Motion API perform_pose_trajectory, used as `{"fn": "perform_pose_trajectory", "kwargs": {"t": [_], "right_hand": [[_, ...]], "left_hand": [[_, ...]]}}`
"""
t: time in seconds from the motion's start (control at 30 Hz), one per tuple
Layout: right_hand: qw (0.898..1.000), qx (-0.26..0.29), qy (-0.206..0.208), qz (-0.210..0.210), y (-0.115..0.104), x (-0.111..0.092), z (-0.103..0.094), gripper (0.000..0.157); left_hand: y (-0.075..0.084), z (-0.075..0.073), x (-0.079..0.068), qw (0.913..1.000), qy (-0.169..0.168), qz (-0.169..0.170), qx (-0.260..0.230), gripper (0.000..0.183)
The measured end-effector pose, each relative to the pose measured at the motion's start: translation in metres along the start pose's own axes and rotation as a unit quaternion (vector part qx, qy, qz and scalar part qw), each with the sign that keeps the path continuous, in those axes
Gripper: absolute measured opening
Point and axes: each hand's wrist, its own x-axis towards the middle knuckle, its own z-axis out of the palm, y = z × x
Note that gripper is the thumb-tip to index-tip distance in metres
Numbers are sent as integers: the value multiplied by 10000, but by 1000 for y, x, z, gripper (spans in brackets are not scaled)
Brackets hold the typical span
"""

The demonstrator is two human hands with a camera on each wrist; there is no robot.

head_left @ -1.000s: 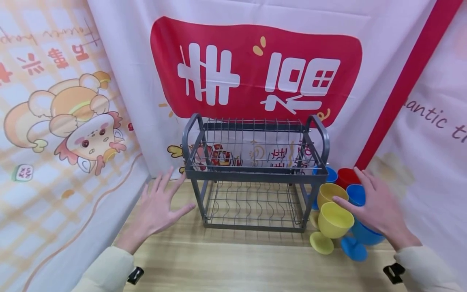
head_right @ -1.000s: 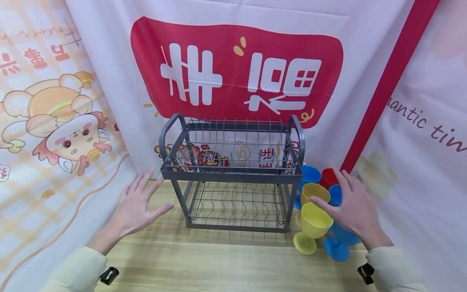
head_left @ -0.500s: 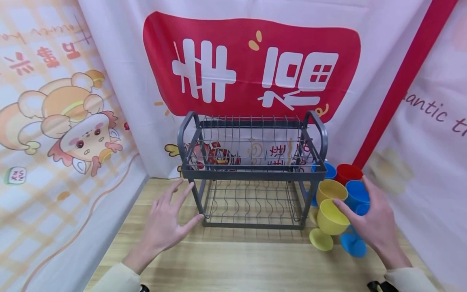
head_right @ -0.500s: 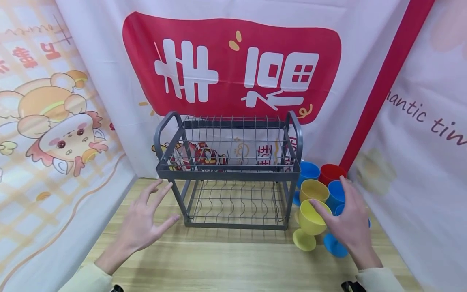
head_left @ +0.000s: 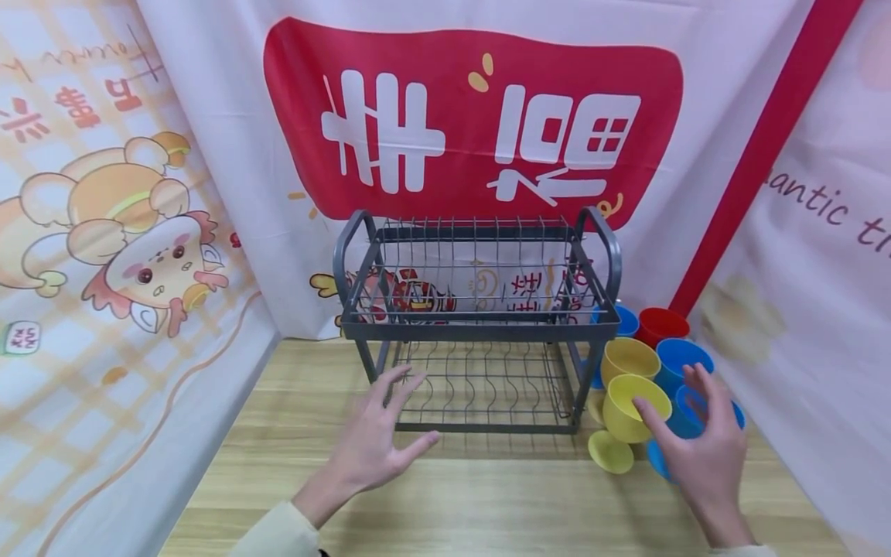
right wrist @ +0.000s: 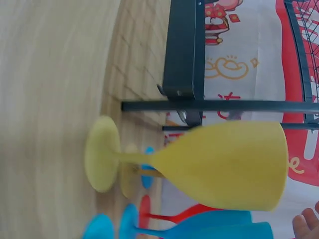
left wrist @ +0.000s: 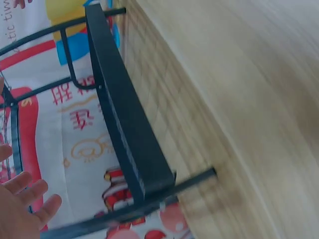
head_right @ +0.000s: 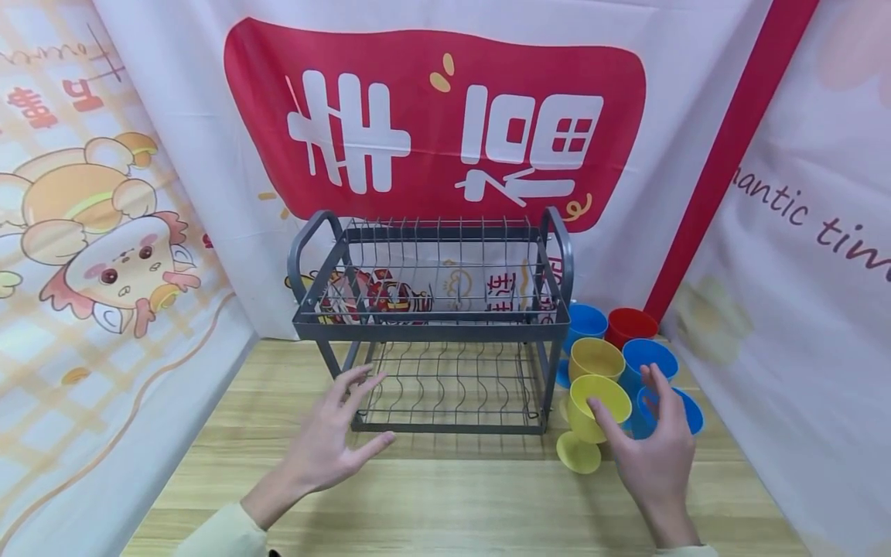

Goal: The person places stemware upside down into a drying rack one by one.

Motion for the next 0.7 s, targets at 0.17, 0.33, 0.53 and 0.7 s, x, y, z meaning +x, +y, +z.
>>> {"fn": "perform_pose_trajectory", "kwargs": {"t": [0.17, 0.33, 0.53, 0.7], "right_hand": [[9978, 275, 344, 498, 1, -16, 8, 85], [9925, 457, 470, 1034, 5, -30, 16, 84], [9856, 417, 422, 1582, 10, -39, 23, 86], [9820, 469, 281, 1808, 16, -41, 27, 88]], "left_hand": [[17, 14, 9, 9974, -414, -224, -542, 90], [32, 27, 17, 9925, -701, -327, -946, 90], [49, 41, 24, 9872, -723, -255, -1397, 89], [60, 53, 28, 9806, -737, -330, -1789, 87]]}}
